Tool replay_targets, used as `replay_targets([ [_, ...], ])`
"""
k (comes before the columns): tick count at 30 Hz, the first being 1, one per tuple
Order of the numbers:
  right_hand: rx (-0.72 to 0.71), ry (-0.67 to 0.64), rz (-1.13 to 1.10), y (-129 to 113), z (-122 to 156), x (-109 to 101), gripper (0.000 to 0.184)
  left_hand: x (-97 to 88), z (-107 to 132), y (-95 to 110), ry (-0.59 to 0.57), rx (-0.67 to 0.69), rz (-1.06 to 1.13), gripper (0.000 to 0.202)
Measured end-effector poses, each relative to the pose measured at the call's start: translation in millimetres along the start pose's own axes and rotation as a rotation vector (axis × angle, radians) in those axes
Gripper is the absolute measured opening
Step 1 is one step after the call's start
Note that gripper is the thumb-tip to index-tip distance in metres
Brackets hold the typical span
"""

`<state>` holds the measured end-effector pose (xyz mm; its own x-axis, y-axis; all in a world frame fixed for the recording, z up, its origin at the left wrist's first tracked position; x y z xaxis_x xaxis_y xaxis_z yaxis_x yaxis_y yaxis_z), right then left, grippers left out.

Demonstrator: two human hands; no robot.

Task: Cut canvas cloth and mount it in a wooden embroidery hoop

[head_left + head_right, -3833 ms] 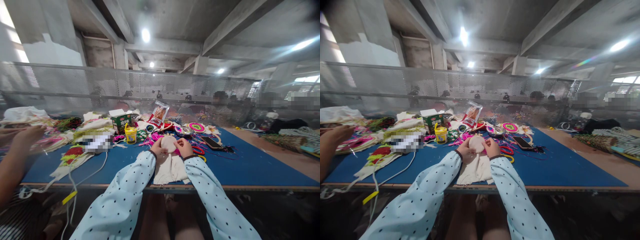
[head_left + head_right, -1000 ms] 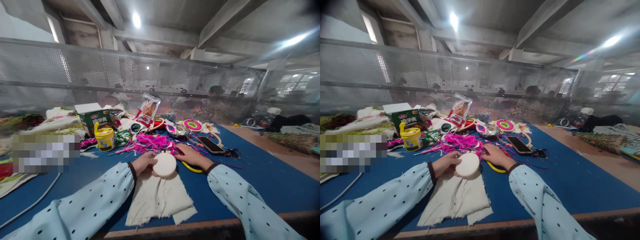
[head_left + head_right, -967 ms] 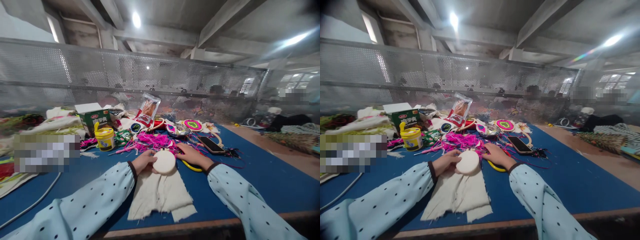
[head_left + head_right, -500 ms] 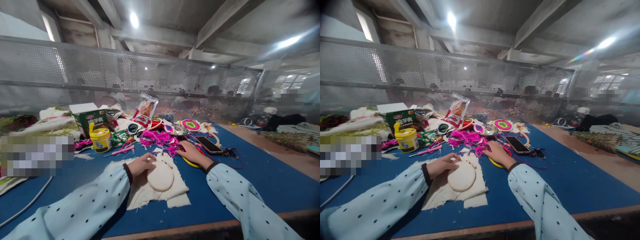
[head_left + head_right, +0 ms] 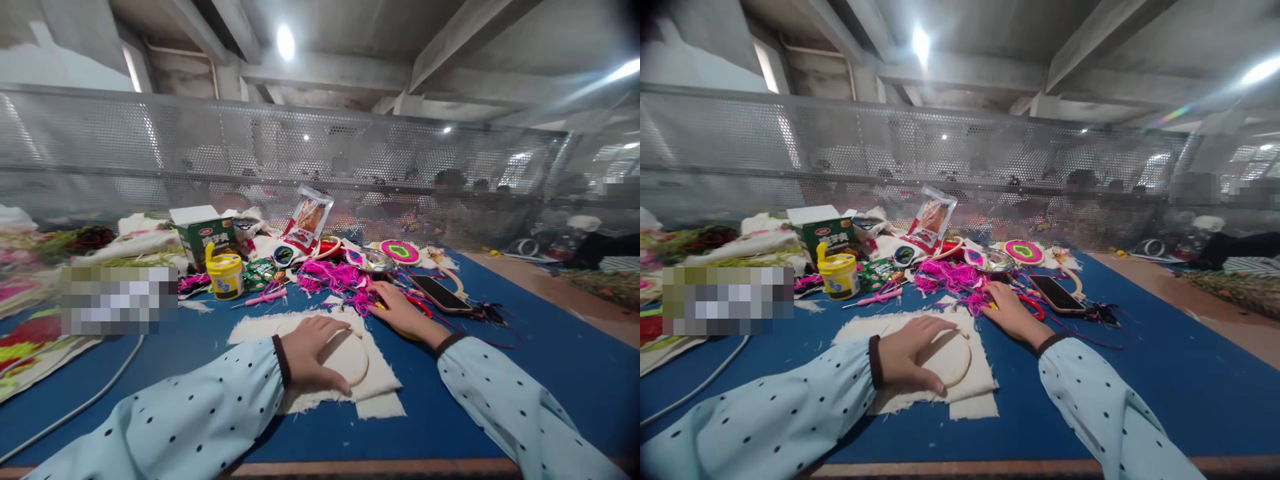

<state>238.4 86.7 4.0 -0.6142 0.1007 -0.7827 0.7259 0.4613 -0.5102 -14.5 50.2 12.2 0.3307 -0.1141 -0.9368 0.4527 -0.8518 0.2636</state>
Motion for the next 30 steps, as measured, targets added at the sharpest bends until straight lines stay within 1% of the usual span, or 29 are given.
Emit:
replay_targets([
  [3,-0.009,-0.007,-0.014,2,0,1,0.038,0.1,3,2,0.015,0.009,-0.03,0.096],
  [6,-0.016,-0.015,-0.018,6,1,1,0.038,-3.8,4,6,0.001,-0.008,-0.073,0.099],
  [12,-0.015,-0.027,-0.013,8,1,2,0.04,-12.1,3,15,0.013,-0.08,-0.121,0.093],
  [16,-0.033,-0.023,-0.02,6,1,1,0.042,-14.3,-1,15,0.094,-0.138,-0.197,0.088],
  [18,-0.035,-0.023,-0.026,6,1,1,0.043,-12.1,0,12,0.107,-0.173,-0.24,0.088],
  [21,-0.032,-0.034,-0.031,6,1,1,0.042,-3.8,2,6,0.045,-0.208,-0.3,0.093],
  [24,-0.028,-0.039,-0.038,5,1,1,0.041,3.6,5,5,0.01,-0.215,-0.374,0.092],
  [30,-0.023,-0.042,-0.046,4,1,1,0.04,9.1,6,5,-0.037,-0.23,-0.457,0.092],
])
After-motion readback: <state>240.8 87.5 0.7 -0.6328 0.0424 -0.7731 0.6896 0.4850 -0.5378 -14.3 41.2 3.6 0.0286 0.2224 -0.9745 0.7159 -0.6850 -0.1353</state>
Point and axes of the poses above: each hand's wrist, its own z-axis away from the middle knuckle, its own x-axis out of the palm, y = z × x, the point moved 2 cm from there along -z, towards the middle knuckle, and after that the axes turned 14 degrees about -z, right-handed, at the moved point
